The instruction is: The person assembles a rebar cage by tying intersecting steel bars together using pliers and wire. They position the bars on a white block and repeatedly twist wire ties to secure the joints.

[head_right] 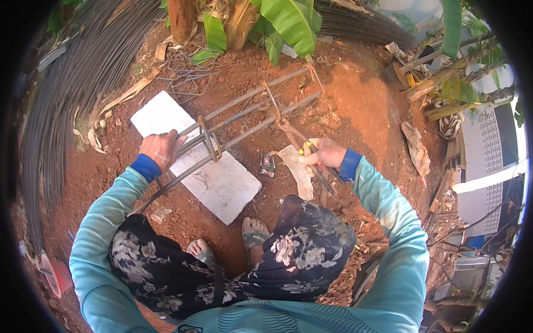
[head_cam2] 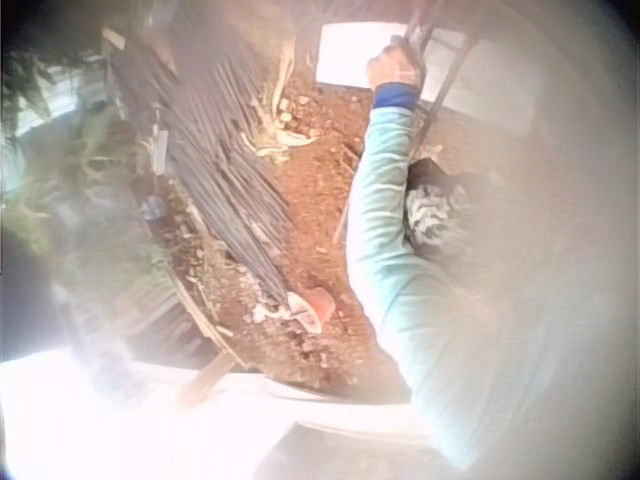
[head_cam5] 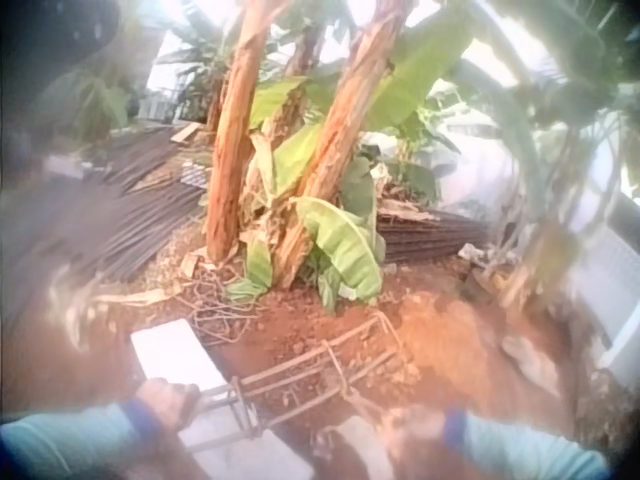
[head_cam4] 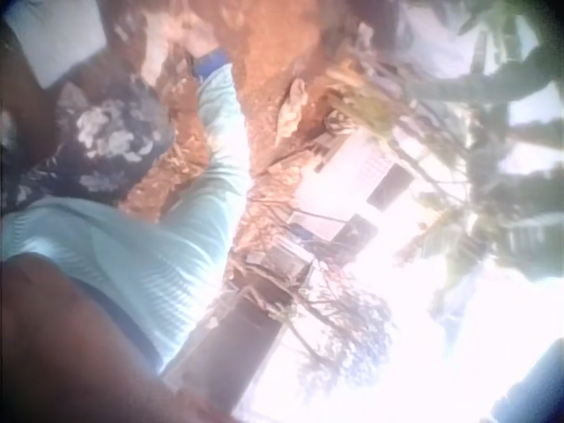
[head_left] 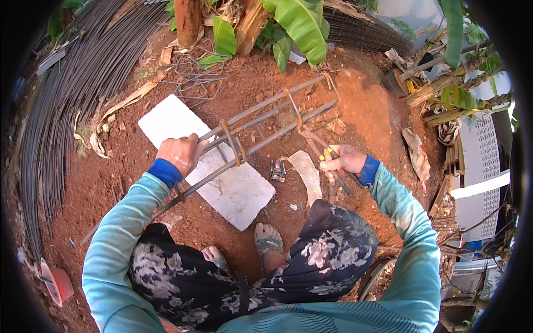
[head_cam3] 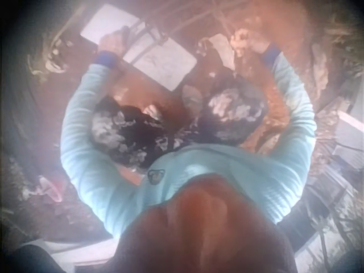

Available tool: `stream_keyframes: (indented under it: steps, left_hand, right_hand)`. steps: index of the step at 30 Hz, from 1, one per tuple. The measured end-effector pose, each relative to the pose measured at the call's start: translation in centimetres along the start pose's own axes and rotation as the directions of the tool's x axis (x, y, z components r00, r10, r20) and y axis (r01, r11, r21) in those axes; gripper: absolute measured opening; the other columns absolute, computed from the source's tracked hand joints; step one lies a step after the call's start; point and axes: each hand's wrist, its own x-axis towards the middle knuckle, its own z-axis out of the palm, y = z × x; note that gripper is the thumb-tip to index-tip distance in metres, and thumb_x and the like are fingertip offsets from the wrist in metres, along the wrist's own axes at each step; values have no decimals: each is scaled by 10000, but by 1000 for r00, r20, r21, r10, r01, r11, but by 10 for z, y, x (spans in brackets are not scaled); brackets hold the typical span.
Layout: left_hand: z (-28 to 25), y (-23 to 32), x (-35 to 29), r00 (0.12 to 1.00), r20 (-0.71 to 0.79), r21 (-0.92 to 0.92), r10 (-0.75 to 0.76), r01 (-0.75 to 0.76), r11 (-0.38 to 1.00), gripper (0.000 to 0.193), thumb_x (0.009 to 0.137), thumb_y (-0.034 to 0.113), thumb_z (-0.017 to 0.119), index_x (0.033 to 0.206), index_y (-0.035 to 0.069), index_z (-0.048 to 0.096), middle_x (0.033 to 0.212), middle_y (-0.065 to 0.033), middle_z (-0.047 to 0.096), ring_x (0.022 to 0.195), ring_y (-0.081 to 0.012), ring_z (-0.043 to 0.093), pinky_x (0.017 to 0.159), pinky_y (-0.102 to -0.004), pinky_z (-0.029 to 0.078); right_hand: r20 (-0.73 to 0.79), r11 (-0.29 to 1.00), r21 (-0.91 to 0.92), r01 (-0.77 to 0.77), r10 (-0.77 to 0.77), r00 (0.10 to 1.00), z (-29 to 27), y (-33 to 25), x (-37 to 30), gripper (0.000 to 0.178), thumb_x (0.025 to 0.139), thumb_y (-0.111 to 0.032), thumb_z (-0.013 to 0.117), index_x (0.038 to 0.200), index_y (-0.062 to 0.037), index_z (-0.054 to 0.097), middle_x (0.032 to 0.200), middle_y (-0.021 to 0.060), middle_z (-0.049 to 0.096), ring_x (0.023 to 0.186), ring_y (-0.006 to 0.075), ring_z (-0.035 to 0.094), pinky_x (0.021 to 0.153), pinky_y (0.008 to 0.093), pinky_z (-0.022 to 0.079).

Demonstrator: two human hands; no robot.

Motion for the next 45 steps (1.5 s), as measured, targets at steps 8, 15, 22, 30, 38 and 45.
stream_keyframes:
  steps: [8,15,22,30,38,45]
  left_hand:
    - [-1,2,-1,997,65,10,-38,37,999,375,985,353,501,800,36,578,612,-193,620,609,-392,641,594,-476,515]
    - [-1,1,-2,999,47,3,-19,19,1000,395,983,379,501,827,28,592,645,-187,644,600,-379,646,573,-472,517]
    - [-1,2,-2,997,70,5,-27,26,1000,382,983,371,502,824,35,587,646,-185,638,612,-382,644,581,-475,512]
    - [-2,4,-3,1000,17,-25,-20,20,999,382,978,369,510,803,37,579,621,-196,621,608,-392,638,579,-482,509]
    - [1,6,0,1000,-2,-15,-11,11,1000,380,977,369,512,807,38,585,610,-185,622,591,-387,636,567,-472,508]
    - [2,4,0,1000,-15,-4,-11,11,1000,374,978,356,516,794,36,577,591,-189,616,576,-375,640,554,-462,512]
  right_hand:
    - [-59,992,105,64,-58,997,4,16,-3,286,909,-50,611,1181,-23,524,1038,92,628,893,227,687,729,318,576]
    - [-79,999,15,-30,31,996,11,-12,-22,449,895,-22,590,1331,-2,480,1133,118,637,1003,254,679,815,316,575]
    - [169,973,230,-19,-21,985,19,-28,-29,463,887,-11,572,1332,45,461,1188,188,627,1067,306,659,877,348,564]
    - [86,991,79,-111,104,991,11,-52,-25,310,964,-141,567,1244,-23,506,1025,130,634,916,241,686,819,403,584]
    - [-301,946,-292,-144,52,952,20,-16,-10,263,941,-218,584,1042,8,494,716,123,599,606,240,624,557,384,545]
    - [-384,482,-873,-70,-591,709,54,47,18,205,850,-113,582,902,84,553,705,316,577,739,474,602,579,517,475]
